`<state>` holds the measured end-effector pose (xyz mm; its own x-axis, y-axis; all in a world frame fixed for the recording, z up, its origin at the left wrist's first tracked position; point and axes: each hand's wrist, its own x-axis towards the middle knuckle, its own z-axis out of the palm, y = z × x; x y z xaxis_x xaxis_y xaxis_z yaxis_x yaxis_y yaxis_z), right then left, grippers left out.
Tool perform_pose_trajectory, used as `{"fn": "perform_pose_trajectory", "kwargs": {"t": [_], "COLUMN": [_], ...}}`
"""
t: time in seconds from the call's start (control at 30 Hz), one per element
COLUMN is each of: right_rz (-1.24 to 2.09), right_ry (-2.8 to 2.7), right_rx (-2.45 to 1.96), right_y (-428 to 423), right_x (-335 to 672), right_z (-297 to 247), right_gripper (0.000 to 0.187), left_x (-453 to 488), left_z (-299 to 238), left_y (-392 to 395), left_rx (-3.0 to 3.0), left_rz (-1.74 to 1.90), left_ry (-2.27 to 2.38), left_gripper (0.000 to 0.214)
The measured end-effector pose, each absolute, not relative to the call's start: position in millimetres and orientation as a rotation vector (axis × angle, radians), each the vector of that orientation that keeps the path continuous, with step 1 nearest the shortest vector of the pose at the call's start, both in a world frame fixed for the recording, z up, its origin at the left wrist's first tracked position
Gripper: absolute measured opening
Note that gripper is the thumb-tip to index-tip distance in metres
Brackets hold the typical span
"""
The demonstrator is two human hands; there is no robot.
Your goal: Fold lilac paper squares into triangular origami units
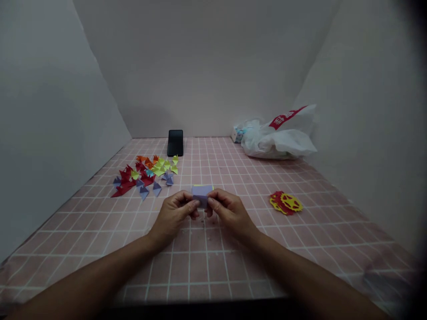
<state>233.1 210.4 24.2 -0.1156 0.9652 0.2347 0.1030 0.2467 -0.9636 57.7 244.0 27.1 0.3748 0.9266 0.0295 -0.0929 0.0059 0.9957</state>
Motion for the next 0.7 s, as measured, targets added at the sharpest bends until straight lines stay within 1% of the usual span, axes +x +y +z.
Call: {"fn": "perform_pose_trajectory", "kwargs": {"t": [0.17,0.7], "right_rz": [0.964,0.811], "right_ry": [-1.523,-1.588], "right_rx": [-1.084,-1.087], "right_y": [209.1,202.7], "right_x": [233.2,231.6], "right_z": [22.8,29.3], "right_gripper": [0.012,0.019], "left_x": [58.1,52.9], "left_z": [28.0,33.2], "left_y": [242.5,242.2], "left_rx": [1.315,1.574], "left_rz": [0.966,0.964], "left_ry": [0.853,0.848], "left_gripper": [0.014,0.015]}}
